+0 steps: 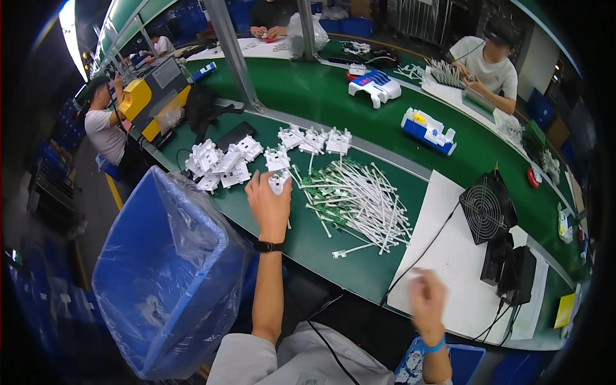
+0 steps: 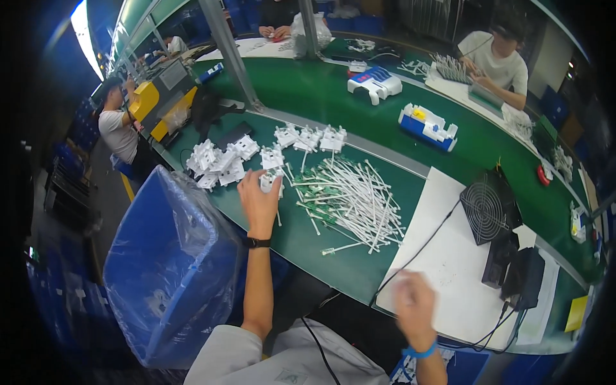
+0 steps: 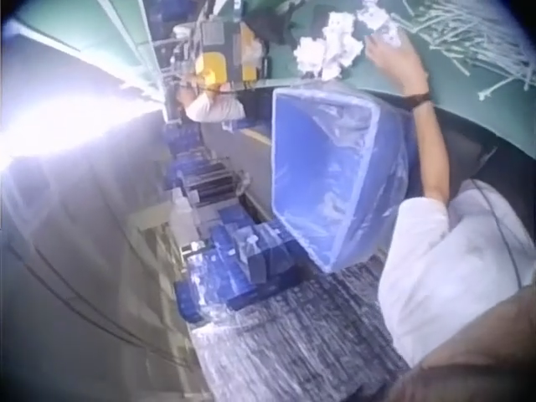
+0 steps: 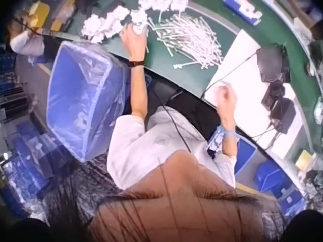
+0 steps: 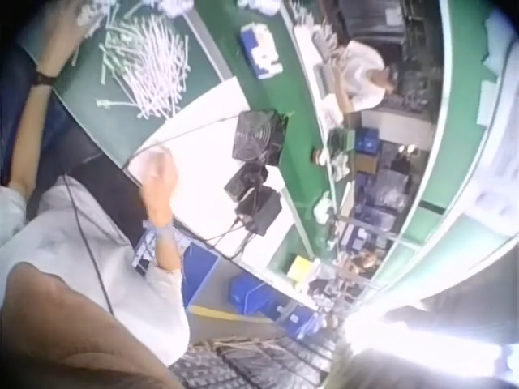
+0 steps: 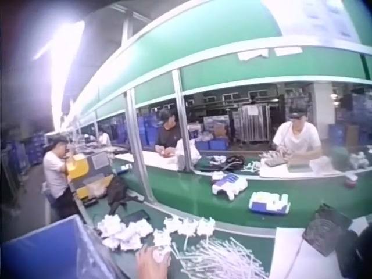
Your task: Soldering electrical wires onto small green circuit boards as part of a lighting component assembly process.
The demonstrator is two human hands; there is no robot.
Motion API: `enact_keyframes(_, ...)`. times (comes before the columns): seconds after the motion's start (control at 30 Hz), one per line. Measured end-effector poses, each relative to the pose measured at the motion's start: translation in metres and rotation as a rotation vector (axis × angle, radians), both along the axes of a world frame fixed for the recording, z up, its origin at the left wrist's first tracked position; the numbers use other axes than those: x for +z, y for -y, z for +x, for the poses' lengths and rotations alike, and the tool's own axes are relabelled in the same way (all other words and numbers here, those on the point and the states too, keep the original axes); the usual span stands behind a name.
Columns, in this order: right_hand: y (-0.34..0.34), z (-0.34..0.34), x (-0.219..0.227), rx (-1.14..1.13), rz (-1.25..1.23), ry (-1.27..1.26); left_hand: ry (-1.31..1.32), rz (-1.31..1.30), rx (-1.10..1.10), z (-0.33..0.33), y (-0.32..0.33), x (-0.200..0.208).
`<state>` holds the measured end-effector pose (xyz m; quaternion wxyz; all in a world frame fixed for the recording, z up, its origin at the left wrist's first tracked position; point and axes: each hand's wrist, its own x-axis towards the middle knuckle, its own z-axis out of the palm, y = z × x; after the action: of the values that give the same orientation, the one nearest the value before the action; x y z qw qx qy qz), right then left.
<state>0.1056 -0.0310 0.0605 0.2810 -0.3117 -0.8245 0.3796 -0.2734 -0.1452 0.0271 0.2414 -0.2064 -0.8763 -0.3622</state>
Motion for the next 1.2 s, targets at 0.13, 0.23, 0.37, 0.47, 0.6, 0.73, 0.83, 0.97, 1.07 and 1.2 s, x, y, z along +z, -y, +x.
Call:
enact_keyframes(0.13, 0.034, -0.132, 0.015, 0.460, 0.105, -0.043, -0.017, 0.075, -0.020, -0.058, -0.035, 0.034)
enact_keyframes(0.23, 0.037, -0.233, 0.002, 0.413, 0.307, -0.110, 0.066, -0.175, 0.117, -0.108, -0.052, 0.053)
enact_keyframes(0.37, 0.023, -0.321, -0.028, 0.334, 0.544, -0.162, 0.126, -0.482, 0.115, -0.169, -0.044, 0.048)
enact_keyframes(0.47, 0.016, -0.354, -0.044, 0.213, 0.753, -0.008, 0.219, -0.757, -0.083, -0.210, -0.005, 0.029)
enact_keyframes(0.6, -0.002, -0.377, -0.068, 0.090, 0.803, 0.097, 0.172, -0.835, -0.139, -0.214, 0.013, 0.011)
enact_keyframes(0.73, 0.001, -0.386, -0.059, 0.109, 0.708, 0.048, 0.091, -0.846, -0.153, -0.221, 0.013, 0.016)
enact_keyframes(0.83, -0.005, -0.387, -0.056, 0.095, 0.520, 0.040, 0.128, -0.832, -0.136, -0.218, 0.004, 0.018)
enact_keyframes(0.97, -0.017, -0.379, -0.042, -0.043, 0.176, -0.274, 0.075, -0.744, -0.150, -0.208, -0.004, 0.026)
enact_keyframes(1.07, -0.033, -0.375, -0.035, -0.033, -0.257, -0.583, 0.031, -0.634, -0.205, -0.200, -0.013, 0.031)
enact_keyframes(1.2, -0.047, -0.353, -0.012, -0.016, -0.494, -0.871, 0.050, -0.268, -0.294, -0.191, -0.019, 0.038)
